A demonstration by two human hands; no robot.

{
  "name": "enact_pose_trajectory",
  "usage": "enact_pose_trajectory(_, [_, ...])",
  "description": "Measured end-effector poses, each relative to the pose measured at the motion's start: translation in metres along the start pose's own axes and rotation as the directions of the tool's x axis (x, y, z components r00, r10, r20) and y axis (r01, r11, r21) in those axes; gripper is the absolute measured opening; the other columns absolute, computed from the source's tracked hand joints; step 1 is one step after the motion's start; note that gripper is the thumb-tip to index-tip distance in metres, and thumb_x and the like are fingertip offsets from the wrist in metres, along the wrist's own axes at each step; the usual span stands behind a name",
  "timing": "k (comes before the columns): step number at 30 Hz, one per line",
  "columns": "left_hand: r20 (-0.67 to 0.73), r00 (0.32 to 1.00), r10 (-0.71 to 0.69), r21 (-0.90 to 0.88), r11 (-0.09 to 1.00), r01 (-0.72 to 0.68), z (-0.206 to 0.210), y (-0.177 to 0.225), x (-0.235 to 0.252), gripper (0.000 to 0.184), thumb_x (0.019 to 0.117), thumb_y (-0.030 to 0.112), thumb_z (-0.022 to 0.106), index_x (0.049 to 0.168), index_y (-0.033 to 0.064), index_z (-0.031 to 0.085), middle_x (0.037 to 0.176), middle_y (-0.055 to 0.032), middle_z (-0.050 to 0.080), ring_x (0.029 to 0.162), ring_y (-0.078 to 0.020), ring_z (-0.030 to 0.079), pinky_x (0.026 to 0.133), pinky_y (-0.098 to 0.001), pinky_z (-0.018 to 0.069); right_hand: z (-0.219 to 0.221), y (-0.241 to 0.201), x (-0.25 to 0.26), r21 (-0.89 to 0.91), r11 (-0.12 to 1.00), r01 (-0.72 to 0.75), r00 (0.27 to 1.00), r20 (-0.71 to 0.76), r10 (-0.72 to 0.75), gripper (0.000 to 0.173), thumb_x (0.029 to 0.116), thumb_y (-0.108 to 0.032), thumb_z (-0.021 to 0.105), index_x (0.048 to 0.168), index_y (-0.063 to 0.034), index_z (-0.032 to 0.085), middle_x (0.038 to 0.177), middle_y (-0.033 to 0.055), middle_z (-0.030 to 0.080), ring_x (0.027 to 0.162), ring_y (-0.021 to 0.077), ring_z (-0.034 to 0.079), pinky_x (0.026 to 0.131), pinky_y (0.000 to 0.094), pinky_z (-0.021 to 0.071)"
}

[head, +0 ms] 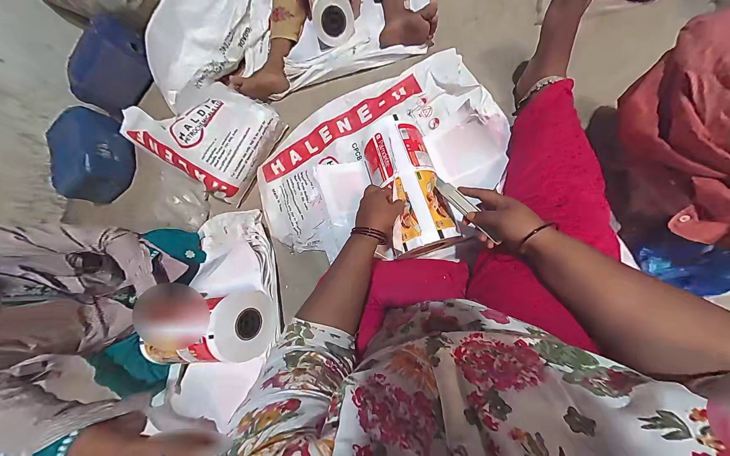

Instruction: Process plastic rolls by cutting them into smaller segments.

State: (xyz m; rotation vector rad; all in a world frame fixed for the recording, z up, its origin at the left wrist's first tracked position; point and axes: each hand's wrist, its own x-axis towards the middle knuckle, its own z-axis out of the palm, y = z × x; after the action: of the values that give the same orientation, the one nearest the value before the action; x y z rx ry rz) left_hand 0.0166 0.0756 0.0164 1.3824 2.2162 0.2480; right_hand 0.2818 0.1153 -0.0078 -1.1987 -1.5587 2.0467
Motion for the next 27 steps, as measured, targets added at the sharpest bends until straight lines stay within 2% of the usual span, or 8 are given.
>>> enact_pose_trajectory(4, [-0.079,0.993,0.088,0.080,0.993,-0.082,0.000,-0.002,-0.003,0.022,0.0919,0.020,0.070,0.098,-0.0013,0.066,0.121,-0.0194,0.062,0.112,-0.0338,0.063,0.094,-0.0541,0.0535,-0.001,0.001,0.000,0.000,1.000,0.000,1.000,0.003,0.000,0.058,0.1051,-0.006,0.049,0.160,-0.0236,0.037,0.098,0.0117,0.067,0.053,0.0139,0.054,0.045,0.0275,0.0467])
enact_pose_trajectory(7, [-0.093,0.903,0.419,0.273,0.883,-0.382,0.007,-0.014,-0.003,0.037,0.0933,0.016,0.065,0.129,0.0075,0.064,0.146,-0.0145,0.056,0.134,-0.0354,0.054,0.109,-0.0506,0.0475,-0.002,0.003,0.000,-0.012,1.000,-0.001,1.000,-0.003,0.001,0.058,0.1051,-0.006,0.049,0.159,-0.0249,0.038,0.099,0.0114,0.067,0.053,0.0140,0.054,0.045,0.0280,0.0470])
enact_pose_trajectory(8, [-0.070,0.836,0.544,0.345,0.800,-0.491,0.010,-0.019,0.000,0.036,0.0943,0.015,0.062,0.130,0.0104,0.066,0.149,-0.0117,0.055,0.138,-0.0381,0.050,0.110,-0.0526,0.0452,-0.002,0.003,0.001,-0.022,1.000,-0.002,1.000,0.001,0.002,0.059,0.1051,-0.006,0.049,0.159,-0.0256,0.038,0.100,0.0112,0.067,0.053,0.0139,0.055,0.045,0.0282,0.0474])
enact_pose_trajectory(11, [-0.004,0.692,0.722,0.401,0.635,-0.660,0.010,-0.037,0.009,0.023,0.0966,0.021,0.056,0.113,0.0151,0.072,0.139,-0.0065,0.063,0.131,-0.0386,0.054,0.101,-0.0570,0.0488,-0.002,0.004,0.001,-0.015,1.000,0.008,1.000,0.012,-0.008,0.059,0.1047,-0.006,0.050,0.159,-0.0253,0.038,0.100,0.0114,0.067,0.052,0.0135,0.055,0.045,0.0273,0.0478])
enact_pose_trajectory(15, [0.077,0.681,0.728,0.383,0.609,-0.694,-0.003,-0.045,0.015,0.043,0.1017,0.051,0.049,0.101,0.0152,0.074,0.122,-0.0078,0.068,0.116,-0.0366,0.059,0.095,-0.0571,0.0477,-0.001,0.005,0.000,-0.001,1.000,0.007,1.000,0.001,-0.007,0.058,0.1045,-0.007,0.050,0.158,-0.0247,0.039,0.099,0.0108,0.067,0.053,0.0131,0.054,0.045,0.0272,0.0470])
enact_pose_trajectory(19, [0.111,0.646,0.755,0.406,0.559,-0.723,-0.002,-0.044,0.018,0.058,0.1011,0.060,0.040,0.125,0.0169,0.071,0.120,-0.0083,0.071,0.108,-0.0357,0.062,0.091,-0.0550,0.0491,-0.003,0.004,-0.001,0.005,1.000,0.016,1.000,-0.014,-0.016,0.058,0.1045,-0.008,0.050,0.159,-0.0248,0.038,0.099,0.0101,0.068,0.053,0.0124,0.054,0.045,0.0264,0.0466])
enact_pose_trajectory(23, [0.074,0.618,0.783,0.396,0.546,-0.739,0.005,-0.044,0.019,0.052,0.1000,0.057,0.045,0.108,0.0132,0.074,0.114,-0.0130,0.069,0.112,-0.0384,0.062,0.094,-0.0554,0.0501,-0.003,0.004,-0.001,-0.009,1.000,0.022,1.000,0.002,-0.022,0.059,0.1042,-0.008,0.050,0.159,-0.0251,0.038,0.100,0.0108,0.067,0.054,0.0130,0.055,0.046,0.0272,0.0478])
enact_pose_trajectory(27, [0.053,0.588,0.807,0.414,0.518,-0.748,0.006,-0.050,0.018,0.065,0.0989,0.069,0.038,0.090,0.0148,0.073,0.122,-0.0139,0.066,0.119,-0.0396,0.058,0.099,-0.0581,0.0478,-0.003,0.004,-0.001,-0.011,1.000,0.016,1.000,0.004,-0.016,0.059,0.1036,-0.008,0.050,0.159,-0.0240,0.038,0.098,0.0106,0.068,0.053,0.0132,0.055,0.045,0.0269,0.0474])
